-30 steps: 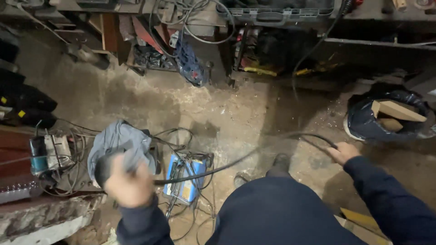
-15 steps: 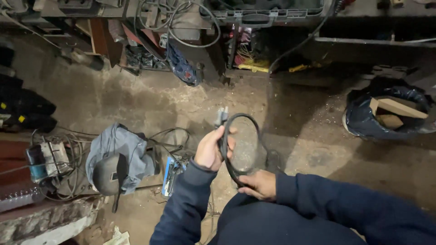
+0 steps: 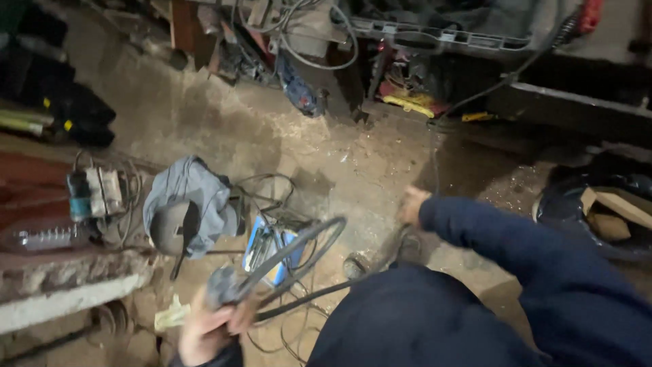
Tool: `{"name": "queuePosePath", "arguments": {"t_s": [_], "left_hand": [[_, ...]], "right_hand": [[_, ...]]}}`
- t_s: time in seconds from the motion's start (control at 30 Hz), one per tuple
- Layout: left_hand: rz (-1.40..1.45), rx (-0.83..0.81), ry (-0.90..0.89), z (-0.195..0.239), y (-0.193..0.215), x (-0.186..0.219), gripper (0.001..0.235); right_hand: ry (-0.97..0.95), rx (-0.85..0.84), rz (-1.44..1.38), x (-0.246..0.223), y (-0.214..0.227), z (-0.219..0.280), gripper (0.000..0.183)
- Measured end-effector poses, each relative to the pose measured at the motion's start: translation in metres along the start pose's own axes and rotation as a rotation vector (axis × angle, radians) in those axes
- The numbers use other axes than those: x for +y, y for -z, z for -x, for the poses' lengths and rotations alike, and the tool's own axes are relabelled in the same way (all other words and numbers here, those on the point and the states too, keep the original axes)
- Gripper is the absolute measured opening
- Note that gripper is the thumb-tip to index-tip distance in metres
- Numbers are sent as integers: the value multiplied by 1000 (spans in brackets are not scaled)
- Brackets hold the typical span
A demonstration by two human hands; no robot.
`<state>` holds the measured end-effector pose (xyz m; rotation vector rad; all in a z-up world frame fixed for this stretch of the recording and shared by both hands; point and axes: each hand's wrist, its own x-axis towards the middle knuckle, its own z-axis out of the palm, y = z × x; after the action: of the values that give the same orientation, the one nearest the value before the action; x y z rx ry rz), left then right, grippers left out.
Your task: The person places a red welding machine into a black plastic case and coils thick black cables to store them inside the case alongside the machine.
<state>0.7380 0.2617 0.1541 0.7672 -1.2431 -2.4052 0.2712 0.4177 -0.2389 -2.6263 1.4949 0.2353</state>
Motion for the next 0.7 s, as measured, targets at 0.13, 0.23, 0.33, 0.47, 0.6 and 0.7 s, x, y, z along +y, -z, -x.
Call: {"name": "queuePosePath", "arguments": {"t_s": [0.13, 0.23, 0.33, 0.47, 0.6, 0.7], "left_hand": [[-42, 138, -73, 41, 79, -13, 30], [75, 353, -63, 27, 150, -73, 36], [-147, 889, -2, -67, 75, -85, 27], [261, 755, -170, -172, 46, -139, 34], [512, 496, -203, -268, -47, -98, 29], [434, 387, -259, -312, -96, -64, 30]], "right_hand": [[-100, -502, -51, 104, -82, -17, 21], [-493, -612, -325, 126, -62, -55, 33], [-779, -108, -465, 119, 75, -79, 44], [-783, 336, -833, 89, 230, -83, 36], [-755, 452, -1154, 58, 326, -64, 30], [-628, 669, -962, 47, 329, -48, 27]]}}
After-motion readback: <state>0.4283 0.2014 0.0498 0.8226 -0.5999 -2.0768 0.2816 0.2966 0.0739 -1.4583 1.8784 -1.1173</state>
